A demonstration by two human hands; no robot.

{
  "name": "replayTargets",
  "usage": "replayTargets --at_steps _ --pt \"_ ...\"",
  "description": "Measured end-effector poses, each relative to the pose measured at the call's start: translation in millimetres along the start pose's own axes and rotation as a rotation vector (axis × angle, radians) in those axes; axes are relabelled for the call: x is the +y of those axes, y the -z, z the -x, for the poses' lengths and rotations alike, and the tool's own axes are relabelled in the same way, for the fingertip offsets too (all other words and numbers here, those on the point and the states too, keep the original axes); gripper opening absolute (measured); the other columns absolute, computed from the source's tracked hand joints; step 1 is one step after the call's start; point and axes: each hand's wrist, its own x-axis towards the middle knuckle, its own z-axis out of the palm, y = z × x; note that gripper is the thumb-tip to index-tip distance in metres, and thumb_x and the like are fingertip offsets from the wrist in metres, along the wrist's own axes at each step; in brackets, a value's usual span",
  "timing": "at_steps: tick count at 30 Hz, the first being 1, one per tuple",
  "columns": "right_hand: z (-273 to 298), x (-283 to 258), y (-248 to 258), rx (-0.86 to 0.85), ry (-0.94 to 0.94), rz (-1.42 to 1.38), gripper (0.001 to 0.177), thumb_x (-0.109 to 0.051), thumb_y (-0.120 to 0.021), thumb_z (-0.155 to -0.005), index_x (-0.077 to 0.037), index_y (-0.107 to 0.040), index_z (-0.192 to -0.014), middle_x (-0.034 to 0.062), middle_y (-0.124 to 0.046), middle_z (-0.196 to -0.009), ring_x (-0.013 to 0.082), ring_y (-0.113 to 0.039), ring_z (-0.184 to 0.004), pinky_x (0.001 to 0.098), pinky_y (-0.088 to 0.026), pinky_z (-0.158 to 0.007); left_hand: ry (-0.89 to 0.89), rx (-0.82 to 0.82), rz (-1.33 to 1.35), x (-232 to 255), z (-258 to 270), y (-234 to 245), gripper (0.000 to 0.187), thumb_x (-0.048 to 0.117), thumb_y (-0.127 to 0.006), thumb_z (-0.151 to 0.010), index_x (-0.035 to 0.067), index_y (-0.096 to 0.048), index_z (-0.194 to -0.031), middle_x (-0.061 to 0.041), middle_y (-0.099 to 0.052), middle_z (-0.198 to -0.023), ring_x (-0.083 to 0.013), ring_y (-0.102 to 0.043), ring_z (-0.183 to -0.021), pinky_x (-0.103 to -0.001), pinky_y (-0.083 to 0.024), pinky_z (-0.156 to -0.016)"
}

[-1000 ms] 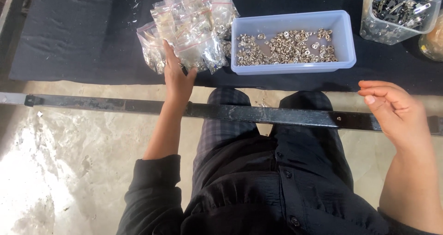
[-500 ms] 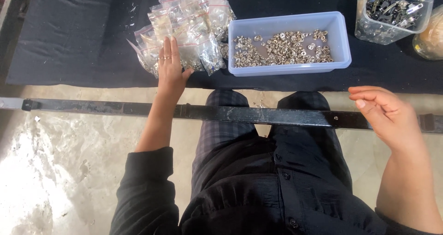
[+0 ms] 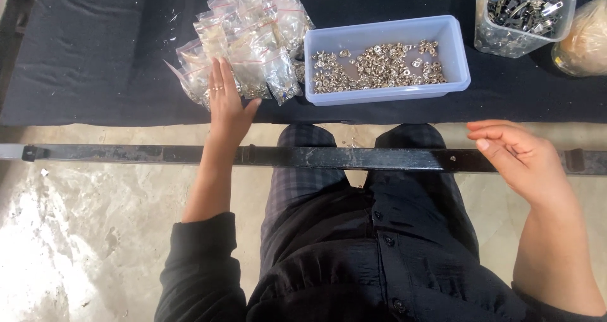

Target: Packaging small metal components into individual plastic bags and sealing them manually.

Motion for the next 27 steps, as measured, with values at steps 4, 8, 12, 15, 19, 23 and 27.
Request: replayTargets --at_steps 4,8,12,15,19,23,27 --pt "-2.0 2.2 -4.3 -0.025 0.025 0.007 0.014 -0.007 -0.063 -0.103 -0.003 -0.073 -0.111 0.0082 -0.072 -0.131 0.0107 -0.062 -0.111 0.0249 -0.047 -0.095 -0.004 0.02 -0.047 14.3 -4.0 -11.3 0.13 0.024 -0.096 -0.09 -0.002 0.007 -0.163 -0.027 0.008 -0.17 -0.0442 0.004 -0.16 -0.063 -0.006 -0.132" --pt "-4.8 -0.3 -11.1 -0.059 0.08 0.028 0.015 -0.007 -0.064 -0.101 -0.005 -0.074 -0.111 0.0088 -0.072 -0.13 0.014 -0.064 -0.116 0.0279 -0.049 -0.098 -0.088 0.007 -0.194 11.6 -15.8 -38.1 0.128 0.047 -0.092 -0.094 0.004 0.004 -0.167 -0.022 0.014 -0.171 -0.0432 0.01 -0.159 -0.063 -0.007 -0.132" --pt "-1.3 -3.0 -10.0 -0.086 0.058 0.033 0.017 -0.011 -0.064 -0.1 -0.006 -0.075 -0.112 0.0088 -0.072 -0.131 0.0137 -0.066 -0.112 0.0276 -0.051 -0.094 -0.096 -0.016 -0.333 -3.3 -30.2 -58.4 0.128 0.054 -0.089 -0.098 0.008 0.007 -0.169 -0.022 0.022 -0.169 -0.0492 0.017 -0.156 -0.067 -0.006 -0.129" --pt "1.5 0.8 -7.3 -0.075 0.033 0.047 0.017 -0.011 -0.064 -0.1 -0.007 -0.076 -0.111 0.0081 -0.073 -0.129 0.0135 -0.066 -0.111 0.0285 -0.05 -0.095 -0.11 0.033 -0.392 -5.0 -33.1 -62.0 0.124 0.053 -0.091 -0.099 0.007 0.0 -0.17 -0.024 0.016 -0.17 -0.0514 0.011 -0.156 -0.068 -0.011 -0.129" --pt "1.0 5.6 -10.1 -0.048 0.062 0.052 0.017 -0.01 -0.065 -0.099 -0.006 -0.076 -0.112 0.0084 -0.073 -0.128 0.0145 -0.067 -0.117 0.0283 -0.051 -0.098 -0.1 -0.001 -0.309 4.1 -30.8 -49.0 0.12 0.049 -0.087 -0.102 0.008 0.003 -0.17 -0.022 0.018 -0.17 -0.0513 0.013 -0.156 -0.072 -0.012 -0.126" --pt "-11.0 3.7 15.1 -0.004 0.308 0.18 0.015 -0.014 -0.065 -0.1 -0.007 -0.075 -0.109 0.0131 -0.073 -0.125 0.0223 -0.069 -0.116 0.0355 -0.049 -0.106 -0.003 -0.093 -0.233 28.2 -29.5 -29.8 0.117 0.051 -0.082 -0.088 -0.004 -0.012 -0.164 -0.032 0.004 -0.166 -0.0544 0.006 -0.152 -0.07 -0.005 -0.122" --pt "-28.9 -25.5 81.5 0.308 0.148 0.215 0.016 -0.013 -0.072 -0.111 -0.007 -0.071 -0.125 0.0084 -0.071 -0.126 0.0168 -0.066 -0.112 0.0325 -0.051 -0.103 -0.09 0.157 -0.121 52.7 -8.5 -16.6 0.114 0.029 -0.094 -0.09 -0.011 -0.015 -0.161 -0.037 -0.001 -0.165 -0.0572 0.002 -0.153 -0.077 -0.012 -0.121"
